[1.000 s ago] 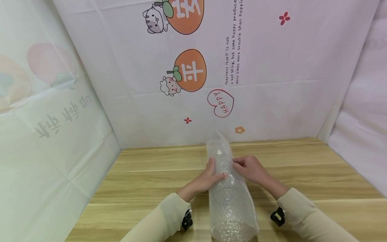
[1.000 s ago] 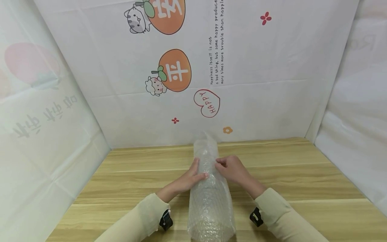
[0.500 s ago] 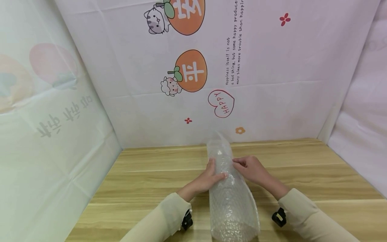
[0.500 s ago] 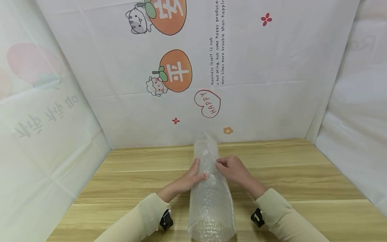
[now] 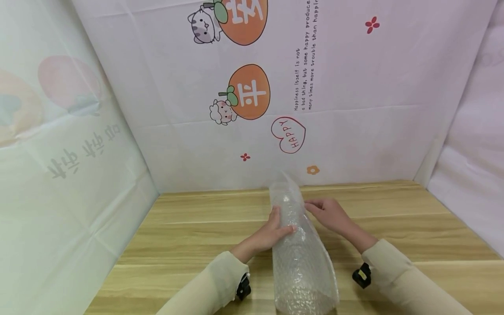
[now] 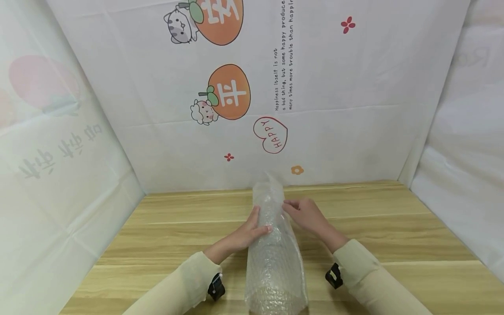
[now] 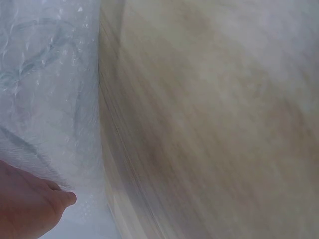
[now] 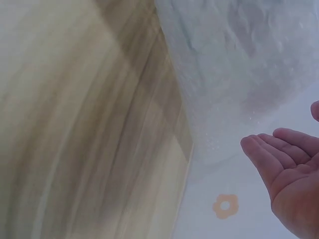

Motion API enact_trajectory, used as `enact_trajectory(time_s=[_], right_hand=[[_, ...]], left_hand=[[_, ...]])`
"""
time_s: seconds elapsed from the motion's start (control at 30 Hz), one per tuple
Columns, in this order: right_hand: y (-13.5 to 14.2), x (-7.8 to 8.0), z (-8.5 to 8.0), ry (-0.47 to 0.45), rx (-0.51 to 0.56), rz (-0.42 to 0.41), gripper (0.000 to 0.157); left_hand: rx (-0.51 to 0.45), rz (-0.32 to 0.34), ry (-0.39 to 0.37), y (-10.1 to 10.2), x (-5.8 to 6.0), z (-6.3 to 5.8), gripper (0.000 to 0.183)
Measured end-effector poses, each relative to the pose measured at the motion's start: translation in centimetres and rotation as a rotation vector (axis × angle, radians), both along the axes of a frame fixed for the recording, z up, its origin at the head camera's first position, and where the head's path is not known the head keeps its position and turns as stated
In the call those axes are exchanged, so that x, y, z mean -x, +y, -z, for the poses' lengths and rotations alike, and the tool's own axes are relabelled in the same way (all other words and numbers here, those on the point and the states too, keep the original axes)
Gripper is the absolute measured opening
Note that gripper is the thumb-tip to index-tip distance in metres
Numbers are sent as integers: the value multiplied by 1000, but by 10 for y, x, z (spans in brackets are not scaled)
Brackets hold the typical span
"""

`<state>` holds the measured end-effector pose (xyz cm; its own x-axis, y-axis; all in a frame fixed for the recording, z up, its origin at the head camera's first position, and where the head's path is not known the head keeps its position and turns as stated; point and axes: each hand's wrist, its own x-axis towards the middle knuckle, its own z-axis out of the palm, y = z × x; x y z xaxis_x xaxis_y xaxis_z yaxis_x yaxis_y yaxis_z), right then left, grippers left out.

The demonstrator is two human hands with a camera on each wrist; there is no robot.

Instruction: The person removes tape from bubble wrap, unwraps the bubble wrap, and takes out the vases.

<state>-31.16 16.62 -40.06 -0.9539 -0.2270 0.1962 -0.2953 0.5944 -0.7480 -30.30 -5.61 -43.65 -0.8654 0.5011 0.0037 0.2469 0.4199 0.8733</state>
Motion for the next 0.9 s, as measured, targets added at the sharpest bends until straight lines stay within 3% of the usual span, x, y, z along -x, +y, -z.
enact_trajectory(time_s=[0.23,0.6,0.9], right_hand=[[-1,13,1,-61,31,3,46],[-11,22,-3,-62,-8,-19,54],[-12,29,3,-38,-17,-37,60]], left_hand=[[-4,4,-12,0,0,-1,103],[0,6,-4,0,2,0,103],[0,0,5,1,2,1,101]])
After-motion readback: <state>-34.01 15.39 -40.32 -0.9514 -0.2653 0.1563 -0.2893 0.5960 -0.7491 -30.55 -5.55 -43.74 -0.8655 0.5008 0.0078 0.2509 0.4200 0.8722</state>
